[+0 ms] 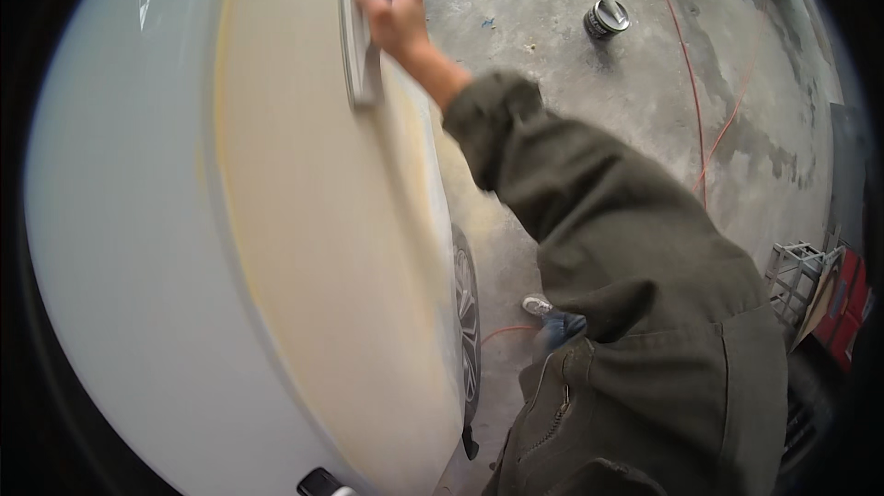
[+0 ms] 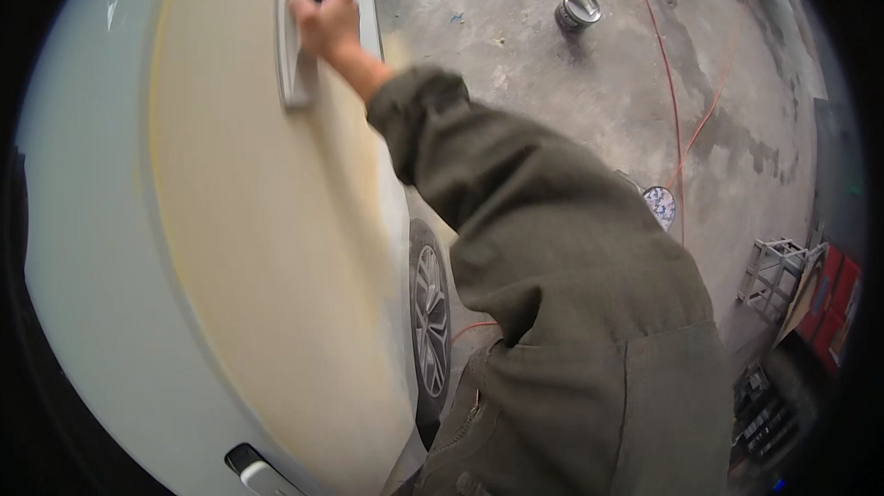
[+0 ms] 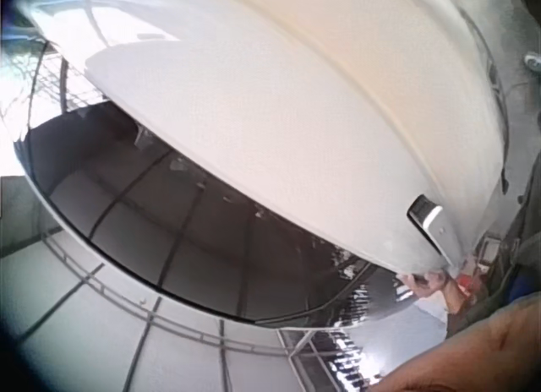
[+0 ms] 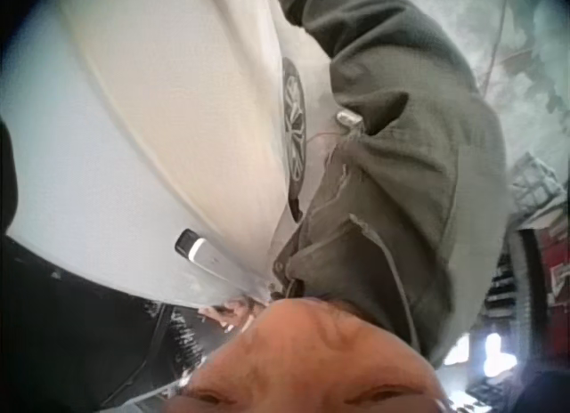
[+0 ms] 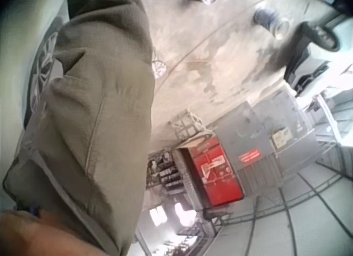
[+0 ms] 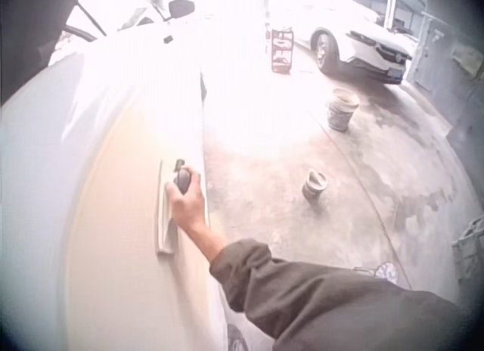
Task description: The person sands the side panel of a white car using a hand sanding block. They move the block in consistent strokes across the surface, occasionally pausing to feel the panel with their hand.
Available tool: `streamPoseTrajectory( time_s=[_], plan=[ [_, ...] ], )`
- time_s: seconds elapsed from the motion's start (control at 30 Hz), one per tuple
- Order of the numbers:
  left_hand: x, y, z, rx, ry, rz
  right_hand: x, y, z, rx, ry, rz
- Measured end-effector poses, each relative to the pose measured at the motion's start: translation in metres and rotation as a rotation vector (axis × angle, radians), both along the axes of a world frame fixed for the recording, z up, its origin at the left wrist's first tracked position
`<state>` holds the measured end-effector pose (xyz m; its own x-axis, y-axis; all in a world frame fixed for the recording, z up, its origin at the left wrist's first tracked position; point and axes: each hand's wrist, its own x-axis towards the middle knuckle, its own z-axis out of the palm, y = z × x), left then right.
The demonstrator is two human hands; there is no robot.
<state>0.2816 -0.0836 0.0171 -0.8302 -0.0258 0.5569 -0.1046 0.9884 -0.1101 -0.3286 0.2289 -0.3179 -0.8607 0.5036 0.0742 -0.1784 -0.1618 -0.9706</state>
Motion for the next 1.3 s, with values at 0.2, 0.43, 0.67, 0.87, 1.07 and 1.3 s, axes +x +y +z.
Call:
streamPoseTrajectory(
  time_s=[0.2, 0.43, 0.67, 0.87, 1.07, 1.3],
  plan=[
    [-0.018, 0.000, 0.001, 0.001, 0.024, -0.091, 0.068, -0.023, 0.000, 0.005, -0.253, 0.028],
    [-0.030, -0.010, 0.020, 0.131, -0.098, -0.186, 0.361, -0.067, 0.024, -0.335, -0.286, 0.468],
    [-0.043, 0.039, 0.007, 0.243, 0.065, -0.201, 0.517, 0.082, -0.014, -1.159, -0.335, 0.698],
    [-0.010, 0.172, -0.053, 0.705, -0.281, -0.483, 0.603, 0.130, 0.066, -1.124, -0.491, 0.620],
    [-0.035, 0.273, -0.149, 0.982, -0.734, -0.427, 0.637, 0.163, 0.071, -0.494, -0.286, 0.758],
    [-0.020, 0.303, -0.183, 0.935, -0.869, -0.208, 0.620, 0.186, 0.074, -0.961, -0.650, 0.908]
  ],
)
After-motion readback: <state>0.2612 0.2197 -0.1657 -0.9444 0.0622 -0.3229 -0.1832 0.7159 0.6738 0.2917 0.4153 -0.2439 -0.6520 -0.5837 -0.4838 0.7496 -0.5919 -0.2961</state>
